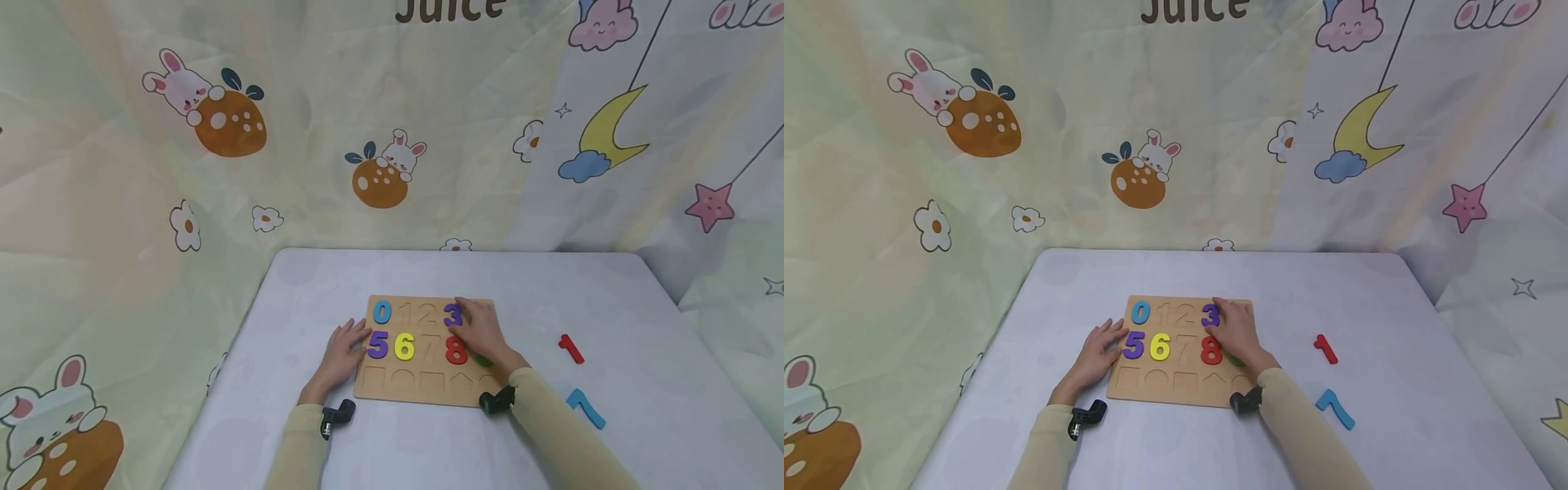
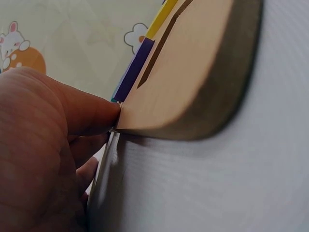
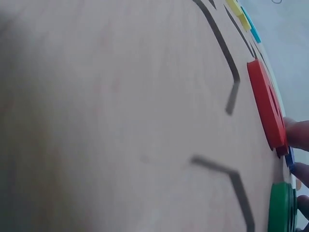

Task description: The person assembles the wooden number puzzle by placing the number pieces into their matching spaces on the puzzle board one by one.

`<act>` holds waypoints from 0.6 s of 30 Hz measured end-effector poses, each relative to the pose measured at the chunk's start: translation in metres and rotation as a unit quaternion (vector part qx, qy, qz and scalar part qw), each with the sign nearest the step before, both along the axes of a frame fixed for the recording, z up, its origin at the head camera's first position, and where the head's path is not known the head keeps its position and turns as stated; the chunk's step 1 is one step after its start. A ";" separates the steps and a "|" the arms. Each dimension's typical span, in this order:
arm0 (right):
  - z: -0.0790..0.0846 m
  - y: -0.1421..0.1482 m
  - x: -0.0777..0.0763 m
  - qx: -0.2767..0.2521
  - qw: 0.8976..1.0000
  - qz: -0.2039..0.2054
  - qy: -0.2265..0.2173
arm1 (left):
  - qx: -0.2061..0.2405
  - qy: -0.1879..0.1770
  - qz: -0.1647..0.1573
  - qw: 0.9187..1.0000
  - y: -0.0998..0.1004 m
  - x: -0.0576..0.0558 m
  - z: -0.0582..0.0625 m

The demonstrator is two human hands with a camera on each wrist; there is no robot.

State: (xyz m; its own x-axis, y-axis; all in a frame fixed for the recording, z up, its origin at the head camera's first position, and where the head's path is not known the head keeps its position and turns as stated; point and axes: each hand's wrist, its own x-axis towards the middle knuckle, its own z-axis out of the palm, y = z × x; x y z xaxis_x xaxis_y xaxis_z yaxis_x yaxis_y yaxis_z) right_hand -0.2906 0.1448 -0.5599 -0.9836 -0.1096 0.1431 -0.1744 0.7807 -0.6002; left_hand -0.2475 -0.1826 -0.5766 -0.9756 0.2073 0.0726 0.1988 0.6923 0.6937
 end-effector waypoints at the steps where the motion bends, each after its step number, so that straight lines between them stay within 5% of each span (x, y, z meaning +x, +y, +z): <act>1: 0.001 0.001 0.001 -0.007 1.000 0.003 -0.003 | 0.000 0.000 0.000 1.000 0.000 0.000 0.000; 8: 0.009 0.013 0.008 -0.055 0.998 -0.005 -0.042 | -0.004 -0.005 0.003 1.000 0.000 -0.001 -0.002; 18: 0.012 0.042 0.013 -0.074 0.997 -0.018 -0.026 | -0.011 -0.005 0.002 1.000 0.000 -0.001 0.000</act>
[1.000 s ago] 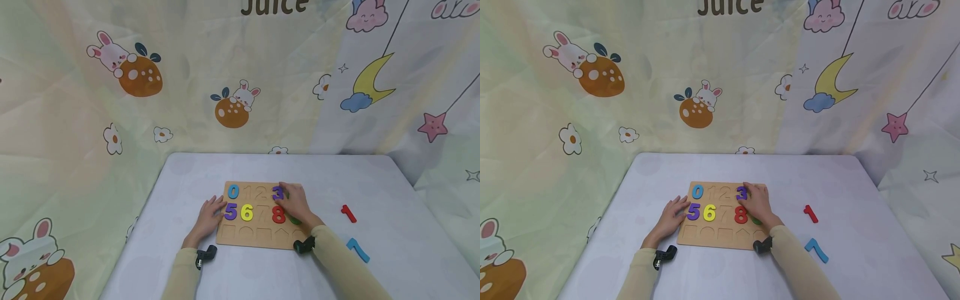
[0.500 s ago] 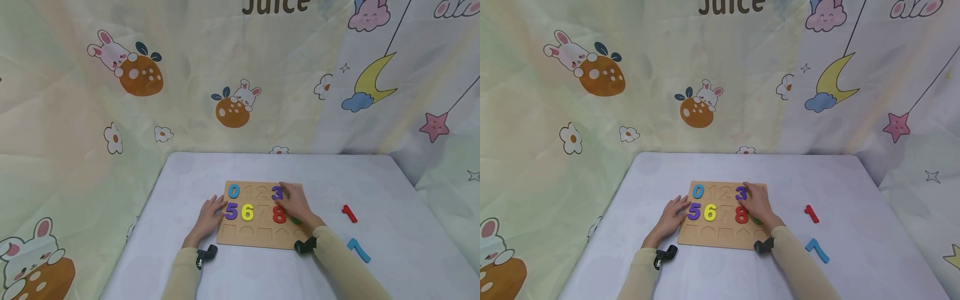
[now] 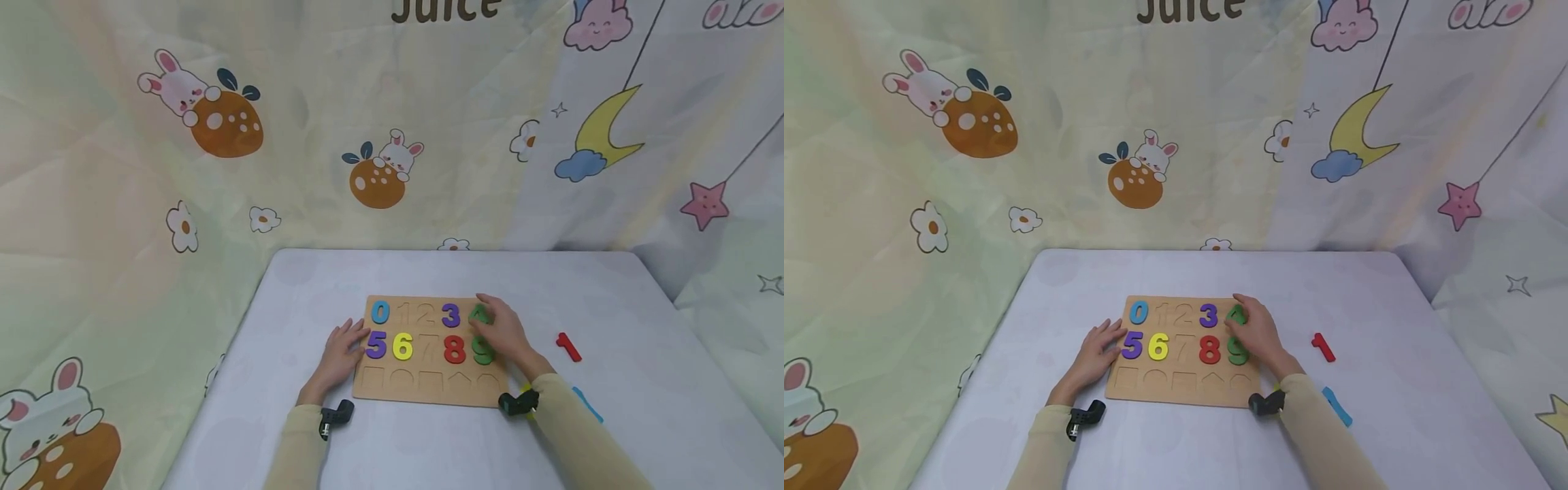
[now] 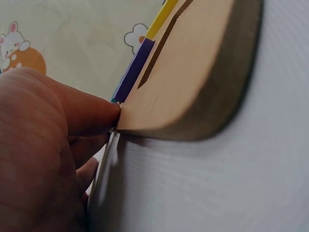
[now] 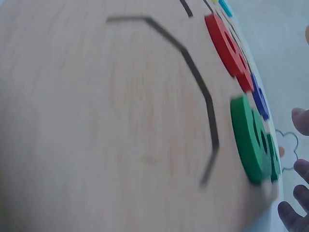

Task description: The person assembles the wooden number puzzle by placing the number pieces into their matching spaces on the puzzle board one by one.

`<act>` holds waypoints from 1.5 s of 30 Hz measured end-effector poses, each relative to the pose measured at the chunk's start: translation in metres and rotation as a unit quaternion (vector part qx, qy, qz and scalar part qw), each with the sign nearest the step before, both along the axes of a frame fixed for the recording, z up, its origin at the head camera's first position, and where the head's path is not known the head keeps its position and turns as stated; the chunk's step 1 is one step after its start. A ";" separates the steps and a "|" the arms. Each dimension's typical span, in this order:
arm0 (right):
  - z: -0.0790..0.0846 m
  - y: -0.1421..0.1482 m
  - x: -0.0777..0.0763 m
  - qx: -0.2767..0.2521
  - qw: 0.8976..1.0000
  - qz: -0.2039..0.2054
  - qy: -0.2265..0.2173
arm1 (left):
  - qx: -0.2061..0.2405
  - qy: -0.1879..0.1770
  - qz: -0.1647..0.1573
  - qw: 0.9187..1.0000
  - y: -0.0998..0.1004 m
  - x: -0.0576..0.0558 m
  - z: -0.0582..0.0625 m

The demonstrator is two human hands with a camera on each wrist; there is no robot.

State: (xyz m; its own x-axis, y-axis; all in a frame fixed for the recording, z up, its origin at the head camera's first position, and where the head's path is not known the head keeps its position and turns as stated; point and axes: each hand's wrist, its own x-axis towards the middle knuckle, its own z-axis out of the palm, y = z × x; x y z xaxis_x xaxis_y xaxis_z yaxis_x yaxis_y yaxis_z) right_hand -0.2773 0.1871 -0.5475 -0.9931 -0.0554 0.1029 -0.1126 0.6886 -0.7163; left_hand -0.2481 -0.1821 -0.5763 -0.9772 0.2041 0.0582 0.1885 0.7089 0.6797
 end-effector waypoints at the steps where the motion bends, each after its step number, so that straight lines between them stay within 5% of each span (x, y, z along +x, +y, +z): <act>1: 0.000 0.003 0.001 0.003 1.000 -0.007 -0.005 | -0.002 0.001 -0.001 1.000 0.000 0.000 0.000; 13: -0.001 0.046 0.018 0.038 0.998 -0.054 0.021 | -0.001 -0.007 -0.003 1.000 -0.002 -0.003 -0.001; 22: 0.000 0.085 0.033 0.030 0.989 -0.139 0.033 | 0.005 -0.012 -0.002 1.000 0.000 -0.003 0.000; 31: -0.008 0.111 0.039 0.045 0.982 -0.182 0.025 | 0.009 -0.017 0.003 1.000 0.000 -0.002 0.001; 38: -0.014 0.121 0.050 0.056 0.983 -0.171 -0.027 | 0.008 -0.018 0.002 1.000 0.001 0.000 0.001; 45: -0.015 0.124 0.058 0.068 0.989 -0.134 -0.018 | 0.010 -0.011 0.001 1.000 0.001 0.000 0.004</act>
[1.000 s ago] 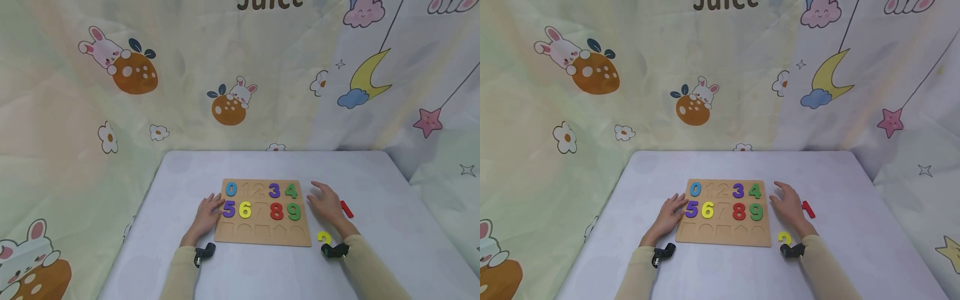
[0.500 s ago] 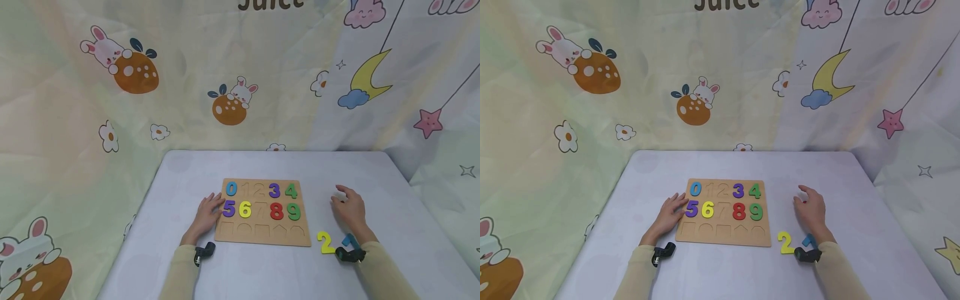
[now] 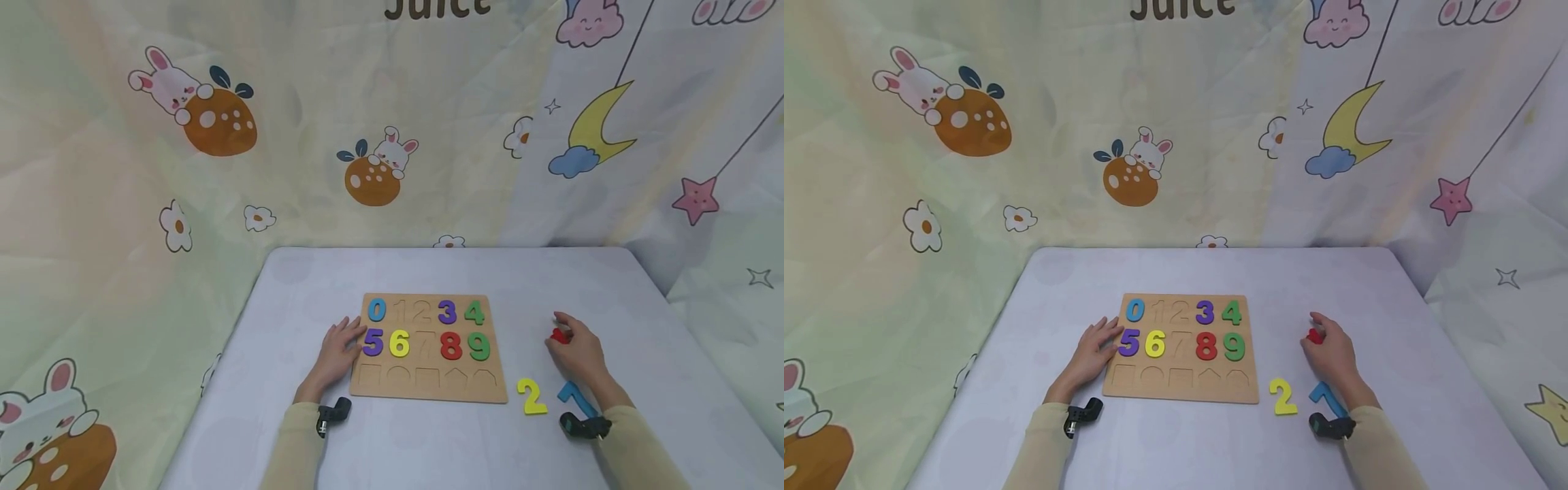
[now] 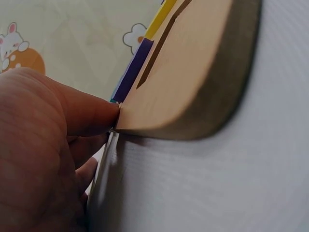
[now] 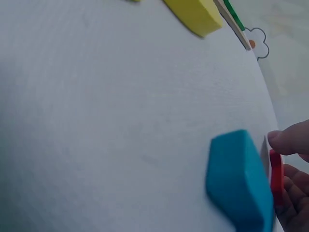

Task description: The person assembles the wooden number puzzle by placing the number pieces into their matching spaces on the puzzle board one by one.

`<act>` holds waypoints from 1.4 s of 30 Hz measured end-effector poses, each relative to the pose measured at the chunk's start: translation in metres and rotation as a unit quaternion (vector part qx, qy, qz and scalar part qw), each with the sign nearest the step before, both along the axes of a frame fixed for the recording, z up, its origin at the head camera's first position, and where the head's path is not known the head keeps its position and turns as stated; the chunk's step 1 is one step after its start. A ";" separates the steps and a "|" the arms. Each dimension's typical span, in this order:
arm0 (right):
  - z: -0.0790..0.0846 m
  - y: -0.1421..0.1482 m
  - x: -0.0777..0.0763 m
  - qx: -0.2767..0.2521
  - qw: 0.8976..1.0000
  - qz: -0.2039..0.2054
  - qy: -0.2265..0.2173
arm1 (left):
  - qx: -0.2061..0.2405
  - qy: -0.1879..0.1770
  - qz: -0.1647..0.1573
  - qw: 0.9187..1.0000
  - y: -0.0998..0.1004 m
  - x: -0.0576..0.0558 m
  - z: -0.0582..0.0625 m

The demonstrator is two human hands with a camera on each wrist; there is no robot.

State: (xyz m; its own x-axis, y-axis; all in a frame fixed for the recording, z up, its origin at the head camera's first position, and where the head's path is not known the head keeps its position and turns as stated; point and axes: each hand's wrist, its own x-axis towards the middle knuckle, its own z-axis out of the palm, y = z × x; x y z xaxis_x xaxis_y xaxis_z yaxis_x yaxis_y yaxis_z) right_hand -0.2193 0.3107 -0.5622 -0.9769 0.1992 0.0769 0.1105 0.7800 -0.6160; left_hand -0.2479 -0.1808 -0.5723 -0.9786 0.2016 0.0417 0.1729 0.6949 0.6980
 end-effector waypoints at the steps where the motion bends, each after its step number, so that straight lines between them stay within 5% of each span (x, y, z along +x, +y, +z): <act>1: 0.001 0.000 0.001 0.002 1.000 0.006 -0.002 | 0.000 0.003 -0.001 1.000 0.000 0.000 0.000; 16: 0.010 0.010 0.018 0.008 0.995 0.080 -0.060 | -0.005 0.009 -0.004 1.000 -0.001 -0.001 -0.002; 42: 0.010 0.005 0.021 0.012 0.997 0.064 -0.030 | -0.004 0.002 -0.001 1.000 -0.001 0.000 -0.002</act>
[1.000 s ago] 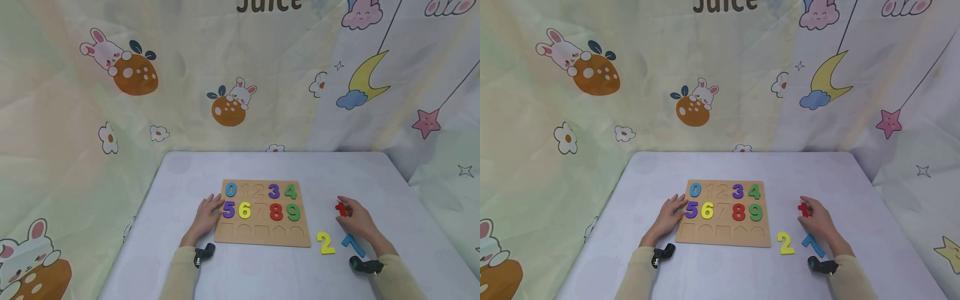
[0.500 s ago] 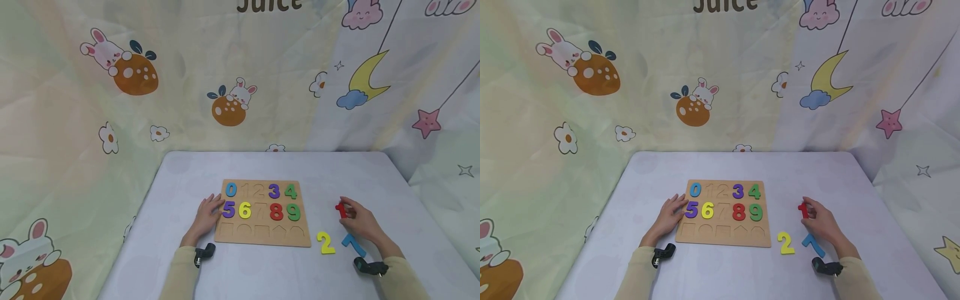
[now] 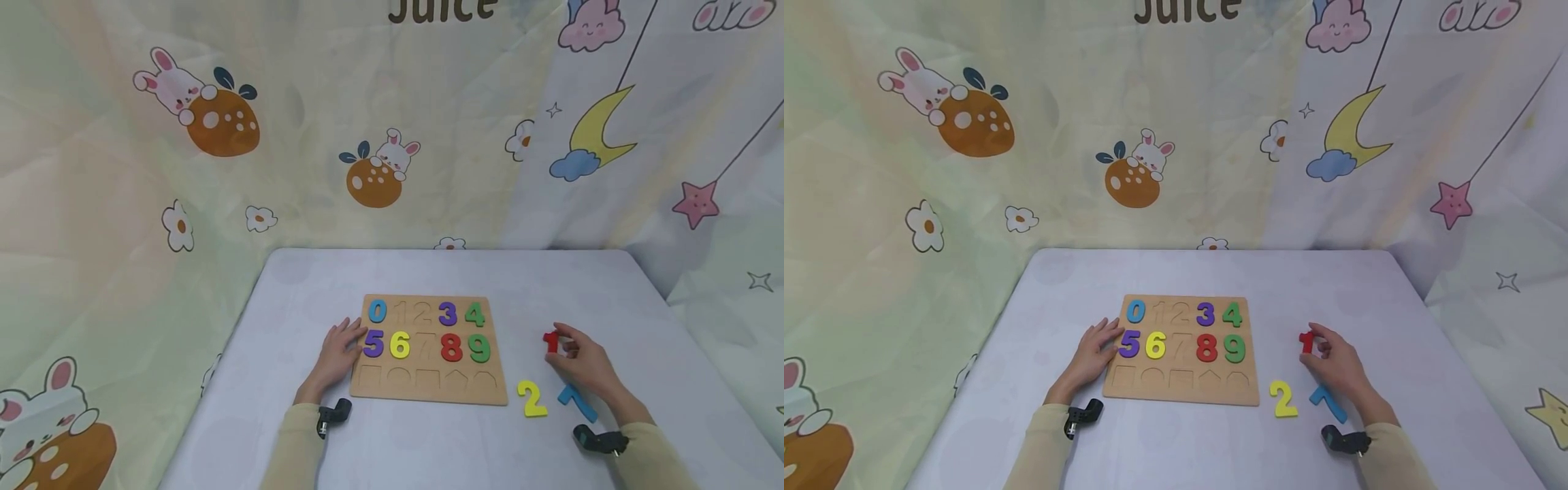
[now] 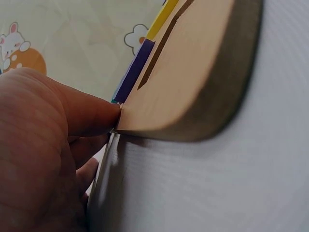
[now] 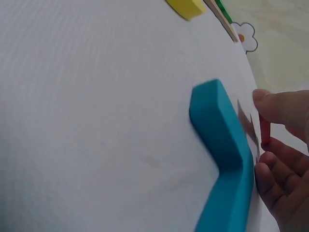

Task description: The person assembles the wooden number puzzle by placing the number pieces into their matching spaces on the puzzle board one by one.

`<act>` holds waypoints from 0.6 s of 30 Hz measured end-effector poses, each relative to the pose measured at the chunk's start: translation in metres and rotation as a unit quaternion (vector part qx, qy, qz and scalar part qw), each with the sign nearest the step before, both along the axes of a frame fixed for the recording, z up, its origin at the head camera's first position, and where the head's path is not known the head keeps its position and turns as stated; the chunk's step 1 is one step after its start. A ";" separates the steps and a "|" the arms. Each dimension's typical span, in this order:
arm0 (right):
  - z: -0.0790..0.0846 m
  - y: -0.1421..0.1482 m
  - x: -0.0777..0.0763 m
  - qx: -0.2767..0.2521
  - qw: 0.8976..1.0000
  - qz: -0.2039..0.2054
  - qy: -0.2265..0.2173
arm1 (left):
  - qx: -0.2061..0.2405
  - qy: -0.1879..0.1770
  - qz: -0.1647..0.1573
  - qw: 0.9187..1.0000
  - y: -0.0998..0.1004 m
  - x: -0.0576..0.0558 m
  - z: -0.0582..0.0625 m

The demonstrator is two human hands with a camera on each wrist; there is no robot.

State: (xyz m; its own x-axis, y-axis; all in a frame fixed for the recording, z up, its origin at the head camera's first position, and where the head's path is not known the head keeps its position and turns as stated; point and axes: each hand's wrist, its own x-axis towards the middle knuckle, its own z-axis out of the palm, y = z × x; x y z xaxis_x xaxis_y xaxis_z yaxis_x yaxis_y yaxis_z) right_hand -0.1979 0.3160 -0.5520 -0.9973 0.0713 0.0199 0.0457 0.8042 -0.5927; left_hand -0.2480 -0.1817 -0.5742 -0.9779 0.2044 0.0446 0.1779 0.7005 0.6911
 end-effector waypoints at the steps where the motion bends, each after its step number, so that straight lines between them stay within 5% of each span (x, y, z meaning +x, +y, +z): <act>1: 0.000 -0.002 -0.001 -0.003 1.000 -0.003 0.001 | 0.001 0.002 0.000 1.000 0.000 0.000 0.000; 18: 0.004 -0.049 -0.023 -0.034 0.998 0.027 0.035 | -0.008 0.011 0.003 1.000 0.001 0.000 -0.003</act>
State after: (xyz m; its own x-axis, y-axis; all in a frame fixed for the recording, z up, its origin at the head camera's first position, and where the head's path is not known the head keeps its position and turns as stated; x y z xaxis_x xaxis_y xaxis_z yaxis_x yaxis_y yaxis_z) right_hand -0.2211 0.2669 -0.5478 -0.9961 0.0208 0.0860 -0.0399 0.7620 -0.6463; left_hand -0.2479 -0.1812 -0.5772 -0.9779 0.1993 0.0628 0.1887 0.7127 0.6757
